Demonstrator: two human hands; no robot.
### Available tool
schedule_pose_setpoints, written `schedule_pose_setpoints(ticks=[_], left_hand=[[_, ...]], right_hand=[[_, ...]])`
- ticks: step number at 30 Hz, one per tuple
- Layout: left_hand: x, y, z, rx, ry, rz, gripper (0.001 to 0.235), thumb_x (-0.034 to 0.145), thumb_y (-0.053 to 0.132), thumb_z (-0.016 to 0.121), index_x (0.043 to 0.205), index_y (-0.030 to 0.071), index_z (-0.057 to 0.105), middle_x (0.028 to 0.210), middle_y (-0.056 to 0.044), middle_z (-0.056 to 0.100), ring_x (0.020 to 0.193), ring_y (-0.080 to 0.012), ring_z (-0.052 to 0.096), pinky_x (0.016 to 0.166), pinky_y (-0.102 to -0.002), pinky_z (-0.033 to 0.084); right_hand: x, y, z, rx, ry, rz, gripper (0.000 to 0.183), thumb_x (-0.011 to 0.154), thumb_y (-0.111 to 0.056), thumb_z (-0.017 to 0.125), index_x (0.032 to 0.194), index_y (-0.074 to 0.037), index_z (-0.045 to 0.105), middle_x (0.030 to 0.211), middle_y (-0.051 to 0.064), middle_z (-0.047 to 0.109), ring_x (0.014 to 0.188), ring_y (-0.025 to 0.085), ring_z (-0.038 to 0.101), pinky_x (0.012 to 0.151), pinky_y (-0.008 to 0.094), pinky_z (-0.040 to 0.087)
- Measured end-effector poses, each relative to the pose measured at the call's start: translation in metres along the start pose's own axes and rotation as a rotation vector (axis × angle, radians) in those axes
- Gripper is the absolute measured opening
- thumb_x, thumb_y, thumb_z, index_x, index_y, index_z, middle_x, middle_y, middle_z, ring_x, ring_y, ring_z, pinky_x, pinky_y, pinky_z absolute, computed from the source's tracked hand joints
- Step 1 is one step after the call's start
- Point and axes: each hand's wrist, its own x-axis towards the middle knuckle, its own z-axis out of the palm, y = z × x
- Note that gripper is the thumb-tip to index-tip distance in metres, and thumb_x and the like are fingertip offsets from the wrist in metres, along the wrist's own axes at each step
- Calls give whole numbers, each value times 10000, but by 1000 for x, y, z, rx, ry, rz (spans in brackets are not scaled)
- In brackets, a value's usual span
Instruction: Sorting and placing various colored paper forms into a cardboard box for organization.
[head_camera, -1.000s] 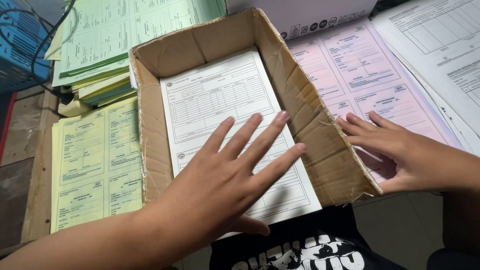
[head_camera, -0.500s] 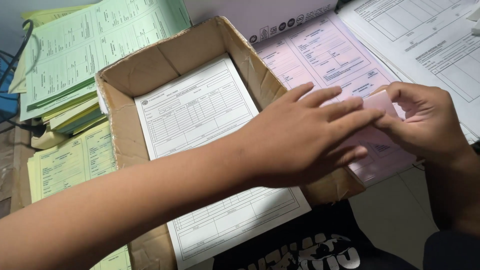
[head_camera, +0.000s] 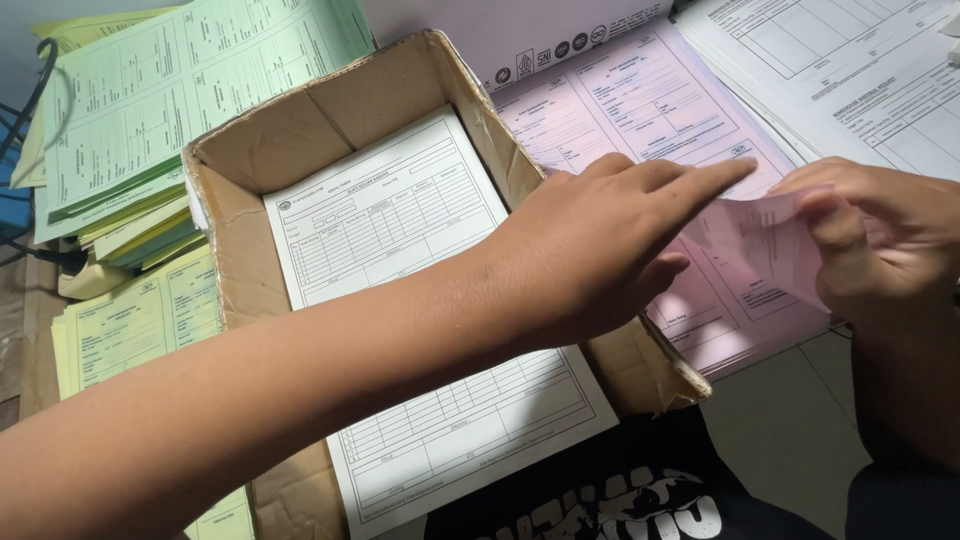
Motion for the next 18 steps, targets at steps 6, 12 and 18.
schedule_pose_setpoints(ticks=[6, 12, 18], left_hand=[[-4, 0, -13, 3, -15, -54, 90, 849, 191, 521, 870, 131, 586, 816, -24, 604, 838, -262, 526, 464, -423, 477], [-35, -12, -30, 265, 417, 257, 69, 859, 111, 607, 806, 94, 649, 734, -34, 610, 677, -224, 494, 421, -344, 424], [-97, -6, -75, 362, 590, 313, 55, 966, 62, 609, 918, 39, 626, 879, -89, 614, 772, -267, 509, 592, -347, 409]], right_hand=[[34, -3, -12, -32, -595, -375, 424, 887, -276, 222, 534, -126, 402, 333, -58, 377, 243, 80, 333, 246, 218, 217], [23, -32, 2, -145, -539, -406, 284, 771, -280, 489, 542, -118, 450, 401, -21, 437, 315, 118, 380, 294, 241, 285], [3, -29, 1, -269, -248, -575, 139, 756, -110, 622, 778, 9, 553, 792, 166, 652, 703, 260, 638, 606, 352, 511]])
